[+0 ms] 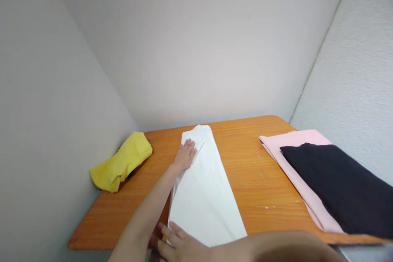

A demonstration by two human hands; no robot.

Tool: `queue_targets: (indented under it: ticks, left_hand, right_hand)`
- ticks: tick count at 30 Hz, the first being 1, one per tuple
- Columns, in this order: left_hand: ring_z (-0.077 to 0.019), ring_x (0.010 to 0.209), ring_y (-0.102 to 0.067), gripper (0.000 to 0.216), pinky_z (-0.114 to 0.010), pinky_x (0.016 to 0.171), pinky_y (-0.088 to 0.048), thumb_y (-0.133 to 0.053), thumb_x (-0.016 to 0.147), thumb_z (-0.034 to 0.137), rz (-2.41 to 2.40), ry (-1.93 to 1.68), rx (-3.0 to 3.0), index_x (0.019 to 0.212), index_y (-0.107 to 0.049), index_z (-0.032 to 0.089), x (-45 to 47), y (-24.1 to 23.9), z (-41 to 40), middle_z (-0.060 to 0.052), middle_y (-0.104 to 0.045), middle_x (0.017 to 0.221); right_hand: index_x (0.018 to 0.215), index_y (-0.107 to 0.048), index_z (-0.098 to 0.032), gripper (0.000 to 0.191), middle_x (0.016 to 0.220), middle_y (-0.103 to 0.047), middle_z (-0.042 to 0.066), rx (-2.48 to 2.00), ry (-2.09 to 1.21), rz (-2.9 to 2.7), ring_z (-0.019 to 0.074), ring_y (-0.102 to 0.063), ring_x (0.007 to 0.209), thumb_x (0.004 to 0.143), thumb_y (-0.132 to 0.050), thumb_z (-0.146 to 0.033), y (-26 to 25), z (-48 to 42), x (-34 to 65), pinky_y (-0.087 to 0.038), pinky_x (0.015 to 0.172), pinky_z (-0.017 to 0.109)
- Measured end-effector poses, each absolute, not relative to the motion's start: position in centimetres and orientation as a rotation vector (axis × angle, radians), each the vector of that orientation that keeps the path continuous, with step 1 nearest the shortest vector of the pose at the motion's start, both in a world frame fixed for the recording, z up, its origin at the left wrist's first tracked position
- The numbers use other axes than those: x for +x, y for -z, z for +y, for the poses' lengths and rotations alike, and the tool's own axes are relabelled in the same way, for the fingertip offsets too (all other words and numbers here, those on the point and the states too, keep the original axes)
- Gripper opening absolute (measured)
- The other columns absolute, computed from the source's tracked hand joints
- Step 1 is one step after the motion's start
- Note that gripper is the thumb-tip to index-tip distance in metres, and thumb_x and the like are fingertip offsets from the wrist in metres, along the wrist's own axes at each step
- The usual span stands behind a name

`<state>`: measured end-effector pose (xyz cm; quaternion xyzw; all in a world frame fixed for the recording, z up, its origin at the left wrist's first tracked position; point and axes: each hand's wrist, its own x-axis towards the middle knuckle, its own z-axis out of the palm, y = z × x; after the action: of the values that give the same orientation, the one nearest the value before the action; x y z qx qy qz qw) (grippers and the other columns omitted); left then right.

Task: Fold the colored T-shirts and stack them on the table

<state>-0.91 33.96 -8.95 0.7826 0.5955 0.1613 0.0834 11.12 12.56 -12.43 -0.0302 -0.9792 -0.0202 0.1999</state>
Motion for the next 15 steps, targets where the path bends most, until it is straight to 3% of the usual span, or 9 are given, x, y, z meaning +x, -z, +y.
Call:
queue_targets:
  ticks: [4,7,9,11,13,15]
  left_hand:
    - [-0.0197,0.148,-0.015,0.051,-0.045,0.122,-0.014,-0.023,0.101,0.037,1.649,-0.557,2.478,0.148,-0.031,0.016,-3.6,6.2,29.6,-0.01,-0.023,0.159]
    - [-0.0203,0.146,-0.023,0.05,-0.045,0.121,-0.021,-0.028,0.102,0.039,1.358,-0.477,2.749,0.149,-0.031,0.022,-6.2,4.6,22.3,-0.008,-0.031,0.156]
    - [-0.0234,0.145,-0.025,0.062,-0.045,0.119,-0.025,-0.037,0.097,0.052,1.156,-0.248,2.927,0.151,-0.026,0.023,-7.3,4.1,17.0,-0.009,-0.03,0.156]
    - [-0.0269,0.144,-0.027,0.082,-0.044,0.117,-0.029,-0.048,0.087,0.067,1.0,-0.041,3.048,0.152,-0.024,0.021,-7.7,4.1,12.8,-0.011,-0.029,0.156]
    - [-0.0266,0.143,-0.029,0.077,-0.042,0.117,-0.03,-0.057,0.087,0.056,0.949,0.03,3.164,0.15,-0.03,0.022,-7.7,4.7,10.5,-0.011,-0.03,0.156]
    - [-0.0227,0.142,-0.033,0.056,-0.04,0.117,-0.029,-0.057,0.091,0.024,1.007,-0.009,3.287,0.144,-0.039,0.025,-7.6,5.7,10.0,-0.009,-0.036,0.153]
  right_hand:
    - [0.141,-0.046,-0.022,0.039,0.154,-0.032,0.009,-0.037,0.009,-2.731,0.0226,-0.027,0.142,0.102,-0.041,-0.026,8.3,12.1,18.6,-0.036,0.112,0.036]
    - [0.148,-0.036,-0.016,0.06,0.155,-0.026,0.016,-0.344,-0.096,-2.776,0.0279,-0.023,0.143,0.094,-0.058,-0.031,7.0,12.7,26.1,-0.031,0.115,0.043]
    - [0.151,-0.03,-0.013,0.082,0.156,-0.018,0.018,-0.525,-0.127,-2.791,0.0328,-0.018,0.144,0.084,-0.069,-0.037,7.5,13.3,30.4,-0.027,0.116,0.047]
    - [0.152,-0.028,-0.014,0.085,0.157,-0.017,0.016,-0.64,-0.07,-2.802,0.0324,-0.02,0.144,0.08,-0.071,-0.031,8.5,14.0,33.3,-0.027,0.117,0.046]
    - [0.151,-0.029,-0.018,0.074,0.156,-0.024,0.012,-0.695,0.041,-2.791,0.0262,-0.028,0.142,0.084,-0.06,-0.016,9.6,14.7,34.6,-0.028,0.117,0.041]
    - [0.15,-0.031,-0.02,0.069,0.154,-0.032,0.01,-0.69,0.135,-2.759,0.0201,-0.036,0.138,0.085,-0.045,-0.003,10.4,15.4,34.6,-0.03,0.116,0.038]
